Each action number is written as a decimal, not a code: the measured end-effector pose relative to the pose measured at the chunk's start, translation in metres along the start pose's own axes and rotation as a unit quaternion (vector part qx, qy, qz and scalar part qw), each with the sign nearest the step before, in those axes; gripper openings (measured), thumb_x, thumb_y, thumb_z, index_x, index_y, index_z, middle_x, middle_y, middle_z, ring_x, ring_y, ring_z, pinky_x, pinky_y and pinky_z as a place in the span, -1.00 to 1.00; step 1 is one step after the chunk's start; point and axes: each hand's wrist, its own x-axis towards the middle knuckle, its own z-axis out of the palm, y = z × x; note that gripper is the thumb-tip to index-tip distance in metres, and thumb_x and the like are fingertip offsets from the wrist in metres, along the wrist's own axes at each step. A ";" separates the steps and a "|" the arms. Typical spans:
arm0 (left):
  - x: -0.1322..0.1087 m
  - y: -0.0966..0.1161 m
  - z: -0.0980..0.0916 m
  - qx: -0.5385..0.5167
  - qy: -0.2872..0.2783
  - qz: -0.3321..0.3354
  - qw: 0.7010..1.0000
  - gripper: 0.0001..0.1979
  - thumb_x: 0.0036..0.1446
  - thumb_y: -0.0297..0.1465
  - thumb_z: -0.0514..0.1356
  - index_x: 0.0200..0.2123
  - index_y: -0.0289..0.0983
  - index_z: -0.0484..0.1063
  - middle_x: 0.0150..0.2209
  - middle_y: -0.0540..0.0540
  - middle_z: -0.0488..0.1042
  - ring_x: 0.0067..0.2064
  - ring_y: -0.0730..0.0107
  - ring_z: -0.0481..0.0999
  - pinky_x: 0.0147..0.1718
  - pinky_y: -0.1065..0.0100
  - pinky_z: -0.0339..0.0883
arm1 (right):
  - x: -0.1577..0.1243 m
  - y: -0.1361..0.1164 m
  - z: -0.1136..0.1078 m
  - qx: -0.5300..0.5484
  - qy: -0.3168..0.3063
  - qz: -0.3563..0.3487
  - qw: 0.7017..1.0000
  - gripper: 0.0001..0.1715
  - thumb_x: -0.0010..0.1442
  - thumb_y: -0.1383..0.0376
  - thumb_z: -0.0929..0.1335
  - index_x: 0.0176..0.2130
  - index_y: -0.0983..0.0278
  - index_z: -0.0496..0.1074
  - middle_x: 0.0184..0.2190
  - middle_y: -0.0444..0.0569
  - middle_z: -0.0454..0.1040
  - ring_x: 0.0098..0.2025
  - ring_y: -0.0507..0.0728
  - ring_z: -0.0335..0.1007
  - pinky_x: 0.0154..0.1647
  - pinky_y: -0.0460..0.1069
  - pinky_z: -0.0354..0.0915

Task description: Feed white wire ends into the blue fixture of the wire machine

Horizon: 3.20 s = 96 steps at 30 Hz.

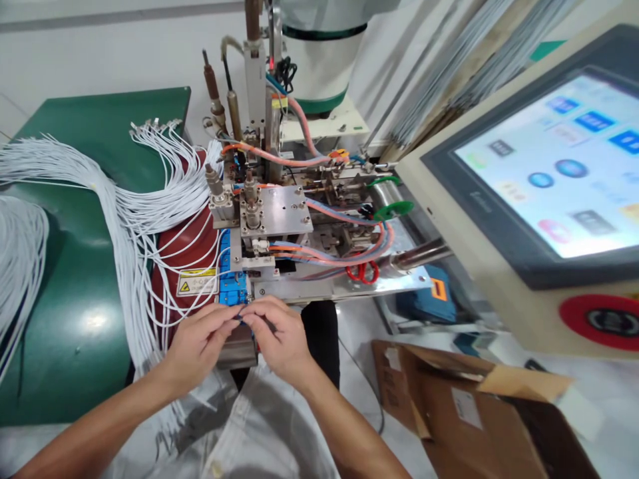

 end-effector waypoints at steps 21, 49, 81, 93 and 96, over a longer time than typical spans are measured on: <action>0.004 -0.002 0.008 -0.194 0.093 -0.222 0.951 -0.91 0.04 -0.39 0.16 -0.42 -0.29 0.42 -0.43 -0.04 0.43 -0.37 0.41 0.46 -0.38 0.41 0.36 | -0.006 0.001 0.037 0.077 0.151 0.135 0.976 -0.90 0.04 0.36 0.33 -0.49 0.28 0.43 -0.50 -0.10 0.42 -0.42 0.05 0.36 -0.35 -0.04 0.31; 0.000 -0.007 0.007 -0.111 0.112 -0.170 0.973 -0.92 0.05 -0.45 0.12 -0.42 -0.29 0.41 -0.45 -0.03 0.39 -0.41 0.45 0.42 -0.43 0.43 0.35 | 0.005 -0.001 0.027 -0.123 0.056 -0.043 0.990 -0.86 0.10 0.39 0.27 -0.47 0.24 0.38 -0.52 -0.08 0.40 -0.44 0.07 0.33 -0.38 -0.03 0.28; 0.007 -0.010 0.005 -0.338 0.028 -0.300 0.892 -0.77 0.01 -0.43 0.16 -0.20 -0.29 0.35 -0.48 0.10 0.28 -0.56 0.63 0.40 -0.57 0.56 0.28 | 0.006 0.004 0.035 0.128 0.086 0.253 0.955 -0.90 -0.06 0.30 0.36 -0.54 0.30 0.37 -0.57 -0.14 0.37 -0.52 0.01 0.24 -0.45 -0.08 0.20; 0.008 -0.008 0.008 -0.322 0.048 -0.287 0.901 -0.80 0.00 -0.42 0.16 -0.25 -0.32 0.34 -0.50 0.08 0.29 -0.56 0.60 0.36 -0.55 0.53 0.28 | 0.003 0.006 0.034 0.039 0.076 0.180 0.980 -0.87 0.00 0.30 0.32 -0.54 0.29 0.37 -0.59 -0.12 0.36 -0.54 0.02 0.25 -0.49 -0.07 0.22; 0.007 -0.010 0.003 -0.276 0.023 -0.271 0.922 -0.77 0.05 -0.40 0.13 -0.17 -0.29 0.34 -0.46 0.06 0.31 -0.57 0.60 0.33 -0.58 0.53 0.25 | -0.001 0.010 0.032 -0.105 0.095 0.033 0.989 -0.88 0.03 0.35 0.29 -0.51 0.26 0.39 -0.53 -0.06 0.40 -0.42 0.08 0.31 -0.34 -0.01 0.26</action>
